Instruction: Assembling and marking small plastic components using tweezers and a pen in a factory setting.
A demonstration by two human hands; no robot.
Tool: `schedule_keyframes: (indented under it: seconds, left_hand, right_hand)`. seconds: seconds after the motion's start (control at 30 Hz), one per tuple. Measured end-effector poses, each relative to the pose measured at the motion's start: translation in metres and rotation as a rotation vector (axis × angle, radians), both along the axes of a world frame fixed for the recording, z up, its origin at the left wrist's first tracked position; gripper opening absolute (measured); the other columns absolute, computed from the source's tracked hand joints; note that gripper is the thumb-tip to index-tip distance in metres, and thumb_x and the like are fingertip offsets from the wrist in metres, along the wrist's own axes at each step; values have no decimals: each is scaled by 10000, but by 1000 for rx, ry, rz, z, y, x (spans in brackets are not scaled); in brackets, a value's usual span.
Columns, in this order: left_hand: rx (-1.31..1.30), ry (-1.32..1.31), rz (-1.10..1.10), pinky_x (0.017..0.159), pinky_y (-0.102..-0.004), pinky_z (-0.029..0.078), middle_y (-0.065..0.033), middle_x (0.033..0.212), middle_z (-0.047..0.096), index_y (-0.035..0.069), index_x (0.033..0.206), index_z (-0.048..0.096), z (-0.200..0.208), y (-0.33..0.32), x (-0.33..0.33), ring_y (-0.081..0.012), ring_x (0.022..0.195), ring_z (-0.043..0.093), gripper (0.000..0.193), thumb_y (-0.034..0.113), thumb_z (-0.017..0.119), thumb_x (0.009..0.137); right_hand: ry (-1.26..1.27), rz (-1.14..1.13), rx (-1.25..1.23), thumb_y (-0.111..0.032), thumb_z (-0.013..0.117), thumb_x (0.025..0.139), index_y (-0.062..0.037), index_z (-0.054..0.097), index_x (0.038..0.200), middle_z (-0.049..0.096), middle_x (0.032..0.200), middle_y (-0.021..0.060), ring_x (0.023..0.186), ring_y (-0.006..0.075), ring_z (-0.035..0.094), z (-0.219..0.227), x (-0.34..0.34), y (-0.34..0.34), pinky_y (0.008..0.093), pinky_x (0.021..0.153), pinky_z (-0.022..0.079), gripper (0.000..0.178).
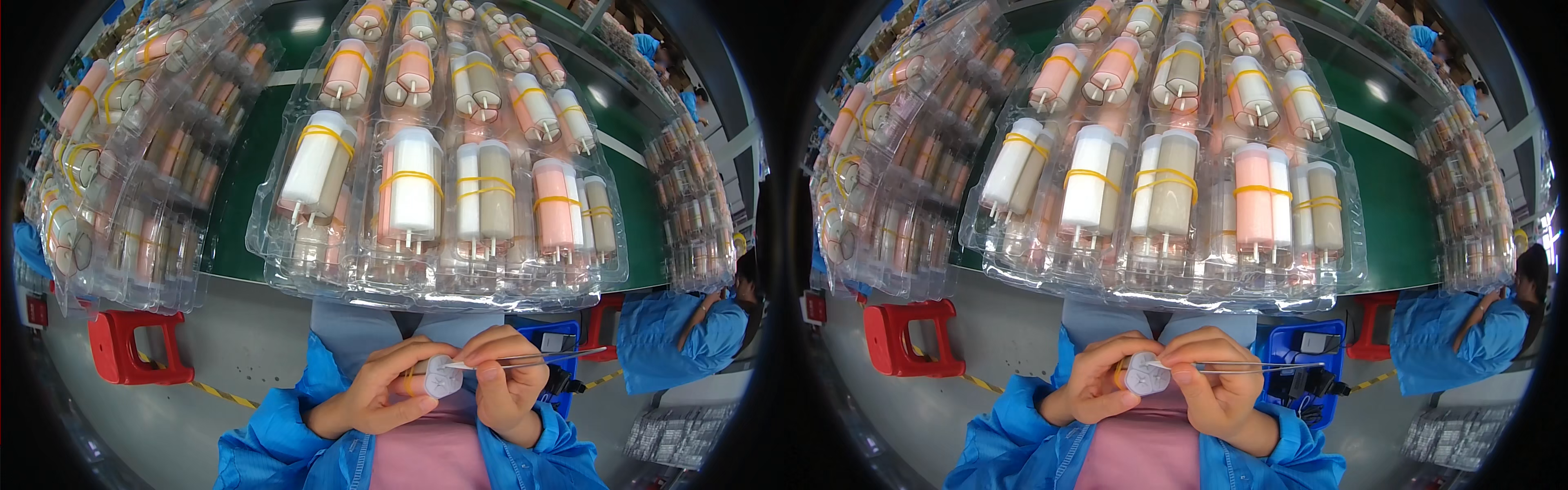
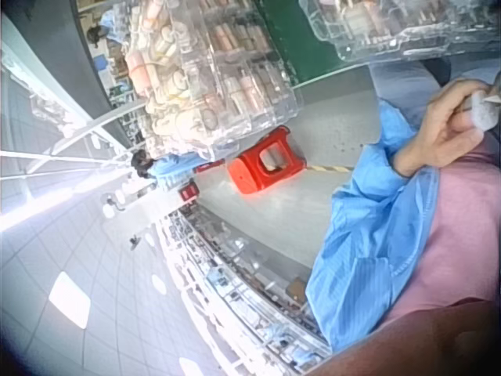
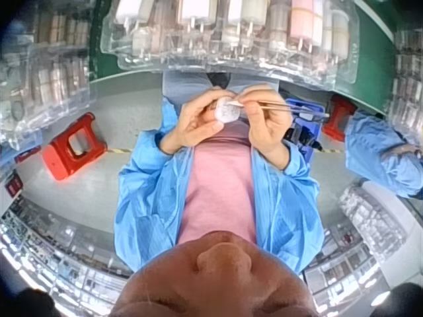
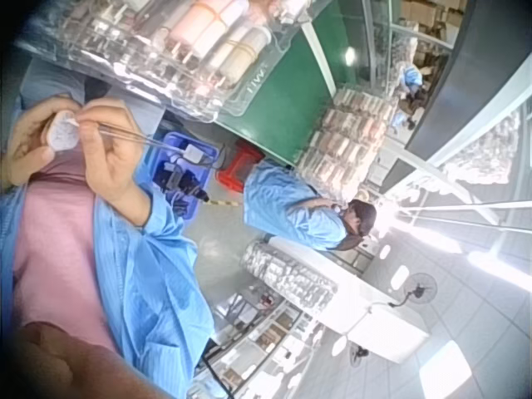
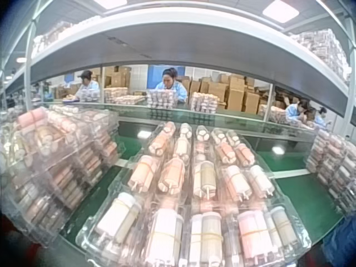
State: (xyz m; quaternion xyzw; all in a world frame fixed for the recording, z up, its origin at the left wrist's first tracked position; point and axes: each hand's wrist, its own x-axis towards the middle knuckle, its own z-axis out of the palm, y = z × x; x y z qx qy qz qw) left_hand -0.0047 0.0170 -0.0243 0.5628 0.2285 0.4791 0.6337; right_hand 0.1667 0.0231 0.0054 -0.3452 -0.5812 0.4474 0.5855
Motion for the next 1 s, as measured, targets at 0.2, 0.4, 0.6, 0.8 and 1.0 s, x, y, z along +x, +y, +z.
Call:
schedule_keyframes:
  seconds: [0.2,0.4,0.6,0.8,1.0]
  left_hand:
    - [35,10,-14,806,-311,447,-185,1080,584,-80,1216,497,-1,2,-1,-250,951,590,492,96,642,780]
    - [59,1,3,773,-311,446,-184,1055,585,-87,1212,495,0,2,0,-244,904,586,496,93,646,775]
    - [165,119,104,689,-306,441,-181,973,570,-90,1219,488,6,1,3,-247,803,562,509,68,651,763]
    - [232,134,166,686,-306,451,-178,948,558,-92,1221,486,10,2,7,-254,799,563,517,48,660,755]
    - [263,152,181,689,-312,461,-184,950,559,-96,1218,487,9,3,7,-265,801,568,515,63,661,760]
  right_hand:
    - [29,-11,32,-57,620,845,38,617,892,644,853,179,716,183,611,-2,0,-1,260,608,473,106]
    - [-33,-22,66,-74,631,842,38,625,897,646,849,181,715,203,619,1,0,-1,268,605,477,125]
    - [-247,-84,295,-107,688,806,10,641,877,662,828,145,688,255,645,5,1,1,299,584,510,144]
    - [-365,-96,394,-188,715,807,-10,645,878,662,827,132,680,253,647,8,2,1,301,570,522,204]
    - [-350,-117,400,-200,708,817,-16,645,882,661,826,129,676,251,650,6,1,0,304,569,526,205]
